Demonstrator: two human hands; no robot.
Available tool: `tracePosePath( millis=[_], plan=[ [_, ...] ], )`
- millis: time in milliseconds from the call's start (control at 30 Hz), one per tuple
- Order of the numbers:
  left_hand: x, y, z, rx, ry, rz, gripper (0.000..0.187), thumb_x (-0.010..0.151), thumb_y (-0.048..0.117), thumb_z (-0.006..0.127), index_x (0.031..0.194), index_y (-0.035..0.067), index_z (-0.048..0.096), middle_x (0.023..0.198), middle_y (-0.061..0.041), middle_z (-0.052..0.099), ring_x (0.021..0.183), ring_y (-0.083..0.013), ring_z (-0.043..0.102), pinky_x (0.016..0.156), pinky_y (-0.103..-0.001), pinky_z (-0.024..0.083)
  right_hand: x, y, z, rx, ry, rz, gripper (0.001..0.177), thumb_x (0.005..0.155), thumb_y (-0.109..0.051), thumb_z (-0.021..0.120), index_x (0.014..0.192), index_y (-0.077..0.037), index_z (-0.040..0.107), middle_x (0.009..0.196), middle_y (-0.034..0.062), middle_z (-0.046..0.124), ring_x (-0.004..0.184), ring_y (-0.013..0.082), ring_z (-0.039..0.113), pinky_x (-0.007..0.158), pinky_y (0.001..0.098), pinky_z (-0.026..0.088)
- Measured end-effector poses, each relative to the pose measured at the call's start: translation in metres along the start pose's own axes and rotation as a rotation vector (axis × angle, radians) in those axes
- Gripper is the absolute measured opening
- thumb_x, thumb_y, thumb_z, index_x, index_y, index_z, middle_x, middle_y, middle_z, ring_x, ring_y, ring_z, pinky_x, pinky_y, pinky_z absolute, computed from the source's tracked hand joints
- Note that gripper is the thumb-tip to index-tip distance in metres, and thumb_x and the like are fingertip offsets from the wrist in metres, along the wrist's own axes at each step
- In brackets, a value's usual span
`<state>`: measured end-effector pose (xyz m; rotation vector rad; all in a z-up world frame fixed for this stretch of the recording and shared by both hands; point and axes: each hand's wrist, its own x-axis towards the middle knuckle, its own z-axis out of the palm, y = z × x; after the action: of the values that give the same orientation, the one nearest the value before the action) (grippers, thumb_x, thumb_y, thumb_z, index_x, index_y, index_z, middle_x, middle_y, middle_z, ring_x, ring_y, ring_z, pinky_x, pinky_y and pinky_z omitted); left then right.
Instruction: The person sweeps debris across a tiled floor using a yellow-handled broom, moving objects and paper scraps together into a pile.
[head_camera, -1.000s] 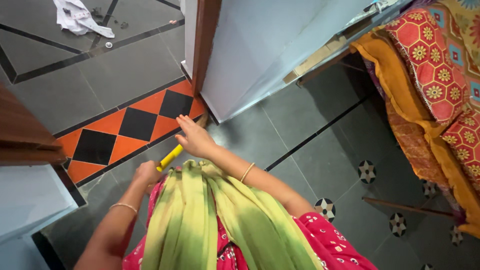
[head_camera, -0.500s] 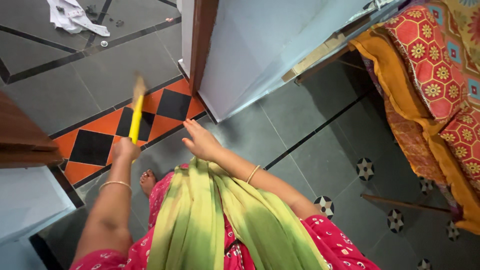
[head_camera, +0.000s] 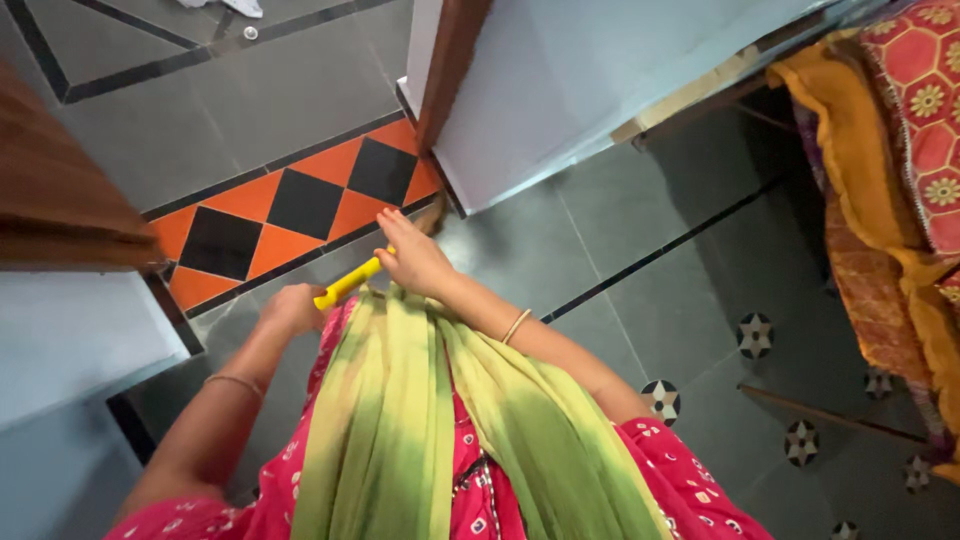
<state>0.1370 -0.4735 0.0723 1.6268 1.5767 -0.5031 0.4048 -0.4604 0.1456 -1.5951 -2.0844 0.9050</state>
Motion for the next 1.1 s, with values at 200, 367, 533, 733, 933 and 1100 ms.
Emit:
tracePosePath(
  millis=[200,367,533,733,933,1100],
  plan=[
    [0.052,-0.082,0.002,0.057,0.023,-0.010,0.063,0.079,0.027,0.080,0.140,0.029,0.066,0.120,-0.012,0.076,0.105,-0.0283,0.075,0.093,-0.040,0.059,0.019,-0.021,0.008,0.034,0.035,0.073,0.062,0.093,-0.021,0.064,0.147,0.004,0.047,0.160,0.0258,0.039,0.150,0.0366,0.037,0.119,0.0407,0.036],
    [0.078,-0.103,-0.053,-0.062,0.042,-0.177,0.063,0.081,0.022,0.081,0.141,0.025,0.065,0.118,-0.017,0.076,0.105,-0.0303,0.077,0.094,-0.041,0.059,0.041,-0.044,0.021,0.027,0.023,0.089,0.065,0.093,-0.025,0.065,0.148,0.004,0.046,0.160,0.0249,0.038,0.148,0.0366,0.038,0.119,0.0411,0.037],
    [0.084,-0.073,-0.085,-0.097,0.193,-0.170,0.041,0.089,0.018,0.071,0.130,0.017,0.072,0.125,-0.017,0.072,0.114,-0.0358,0.069,0.096,-0.046,0.056,0.060,-0.060,0.038,0.016,0.036,0.072,0.064,0.095,-0.024,0.065,0.149,0.004,0.045,0.160,0.0244,0.039,0.149,0.0373,0.036,0.118,0.0426,0.036],
    [0.053,-0.087,-0.086,-0.026,0.215,0.044,0.053,0.091,0.015,0.064,0.143,0.025,0.063,0.120,-0.021,0.072,0.112,-0.0378,0.069,0.096,-0.047,0.055,0.080,-0.072,0.052,-0.001,0.059,0.070,0.064,0.094,-0.024,0.065,0.148,0.004,0.045,0.159,0.0242,0.040,0.150,0.0368,0.036,0.119,0.0413,0.036],
    [0.025,-0.114,-0.097,0.072,0.042,0.118,0.055,0.085,0.023,0.072,0.140,0.028,0.064,0.122,-0.014,0.073,0.112,-0.0333,0.071,0.097,-0.045,0.056,0.098,-0.083,0.071,0.002,0.034,0.085,0.065,0.094,-0.024,0.065,0.149,0.005,0.043,0.158,0.0242,0.041,0.149,0.0356,0.037,0.120,0.0411,0.035],
    [0.042,-0.158,-0.097,0.108,0.002,0.047,0.050,0.086,0.025,0.074,0.136,0.028,0.068,0.127,-0.011,0.071,0.117,-0.0315,0.068,0.098,-0.044,0.056,0.107,-0.090,0.080,-0.010,0.020,0.087,0.064,0.095,-0.024,0.064,0.148,0.005,0.044,0.159,0.0237,0.041,0.151,0.0355,0.035,0.120,0.0417,0.034]
  ],
)
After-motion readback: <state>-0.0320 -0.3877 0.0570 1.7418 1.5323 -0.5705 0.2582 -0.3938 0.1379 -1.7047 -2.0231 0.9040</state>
